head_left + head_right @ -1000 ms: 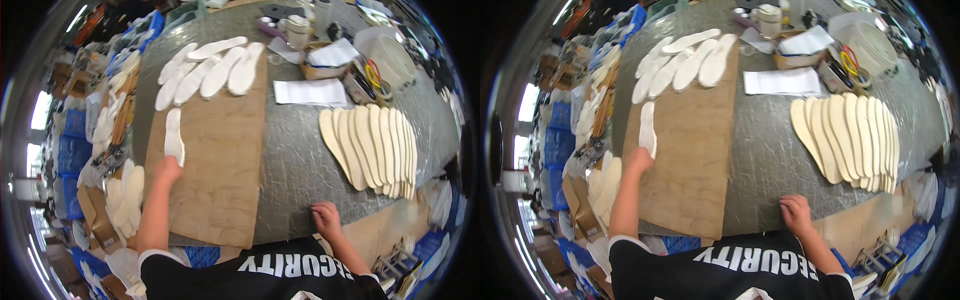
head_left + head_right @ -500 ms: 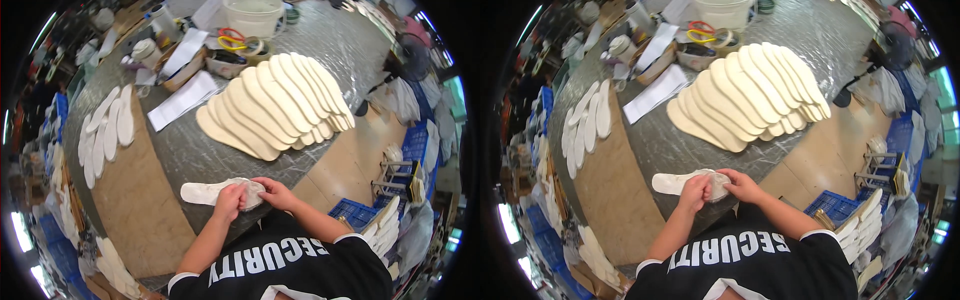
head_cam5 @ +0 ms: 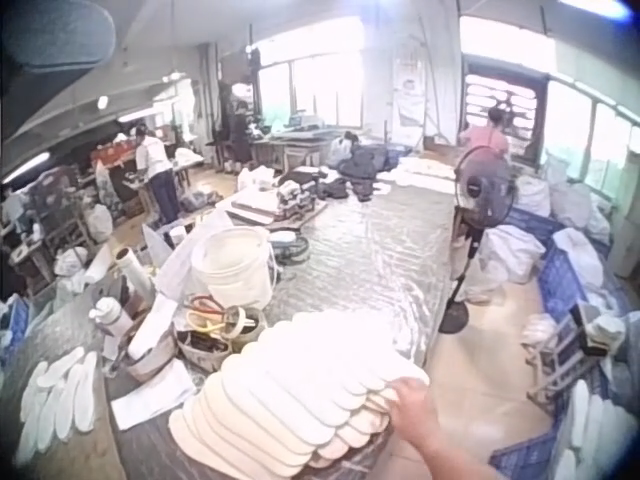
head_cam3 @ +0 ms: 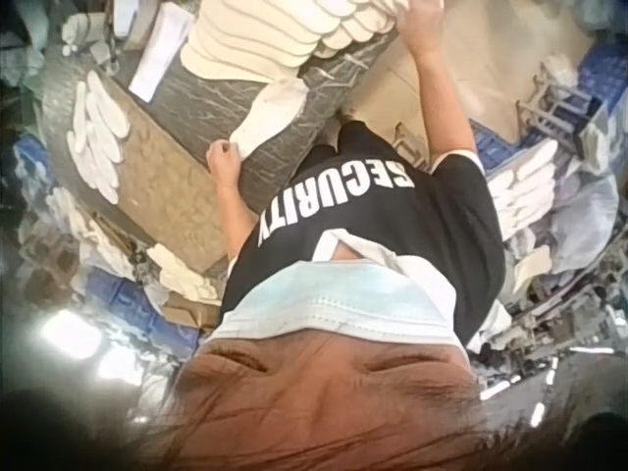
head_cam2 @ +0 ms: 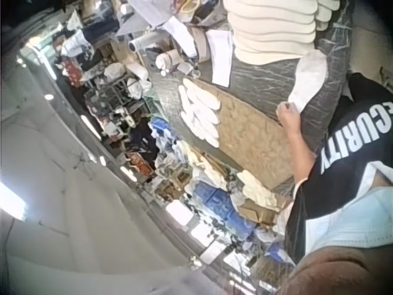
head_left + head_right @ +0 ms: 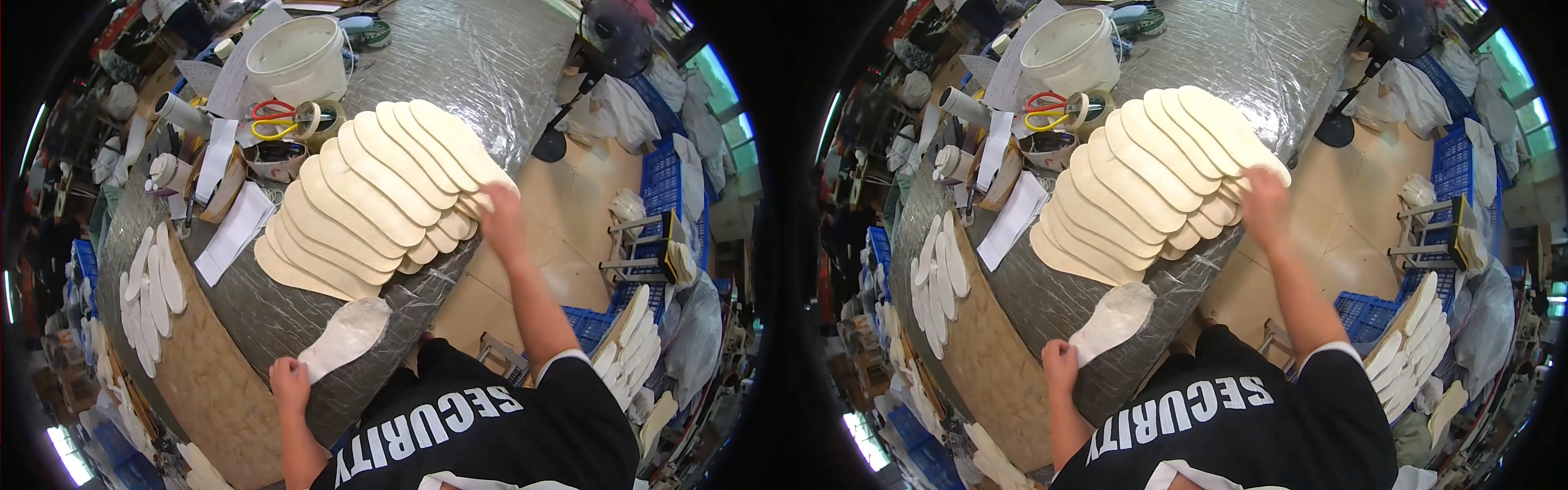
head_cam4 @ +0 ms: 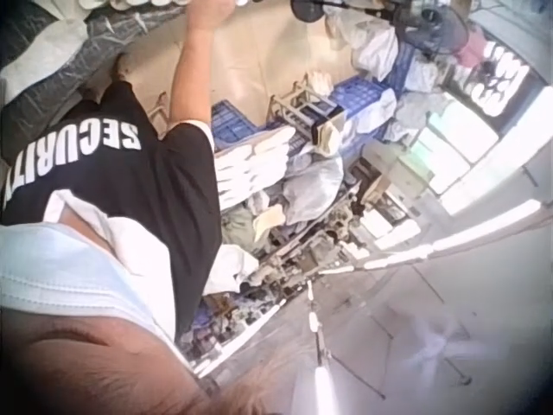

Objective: Assembling or inspecting shoe insoles at a workstation.

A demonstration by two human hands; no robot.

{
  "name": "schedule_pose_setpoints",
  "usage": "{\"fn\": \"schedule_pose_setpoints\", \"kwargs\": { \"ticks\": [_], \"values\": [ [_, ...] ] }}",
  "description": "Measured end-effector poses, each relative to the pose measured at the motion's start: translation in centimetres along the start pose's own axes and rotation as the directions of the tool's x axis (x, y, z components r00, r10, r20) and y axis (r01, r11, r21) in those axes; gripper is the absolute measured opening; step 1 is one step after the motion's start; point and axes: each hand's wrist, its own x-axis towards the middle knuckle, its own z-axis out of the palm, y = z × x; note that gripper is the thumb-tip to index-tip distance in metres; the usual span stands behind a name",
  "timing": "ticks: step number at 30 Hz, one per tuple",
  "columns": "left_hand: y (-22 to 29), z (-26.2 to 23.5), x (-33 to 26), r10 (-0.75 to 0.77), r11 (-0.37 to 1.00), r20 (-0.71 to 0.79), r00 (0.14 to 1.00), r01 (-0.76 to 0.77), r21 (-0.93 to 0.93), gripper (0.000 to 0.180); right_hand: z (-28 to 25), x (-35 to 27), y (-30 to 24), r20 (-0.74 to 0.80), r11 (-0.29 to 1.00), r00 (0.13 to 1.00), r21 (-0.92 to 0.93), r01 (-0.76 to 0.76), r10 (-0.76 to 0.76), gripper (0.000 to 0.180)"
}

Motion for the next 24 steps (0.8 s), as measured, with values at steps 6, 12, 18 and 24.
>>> {"fn": "schedule_pose_setpoints", "kwargs": {
  "ticks": [6, 12, 18, 24],
  "values": [
    [-0.8, -1.2, -2.4, -0.221, 0.973, 0.051, 0.974, 0.223, -0.056, 0.019, -0.2, 7.3, 7.7, 0.526, 0.98, 0.839, -0.045, 0.195, -0.142, 0.014],
    [1.9, -1.2, -1.9, -0.374, 0.904, 0.05, 0.926, 0.376, -0.202, 0.019, 0.8, 11.4, 7.5, 0.178, 0.983, 0.972, 0.075, -0.167, 0.152, 0.018],
    [7.7, 0.8, 1.2, 0.002, 0.969, 0.087, 0.996, 0.02, -0.247, 0.015, 1.0, 18.1, 4.5, -0.187, 0.942, 0.958, 0.297, -0.156, 0.218, 0.021],
    [15.0, 2.3, 4.0, 0.168, 0.877, 0.157, 0.973, -0.074, -0.474, 0.014, -0.5, 14.2, -2.1, -0.076, 0.96, 0.981, 0.208, 0.19, -0.178, 0.01]
  ]
}}
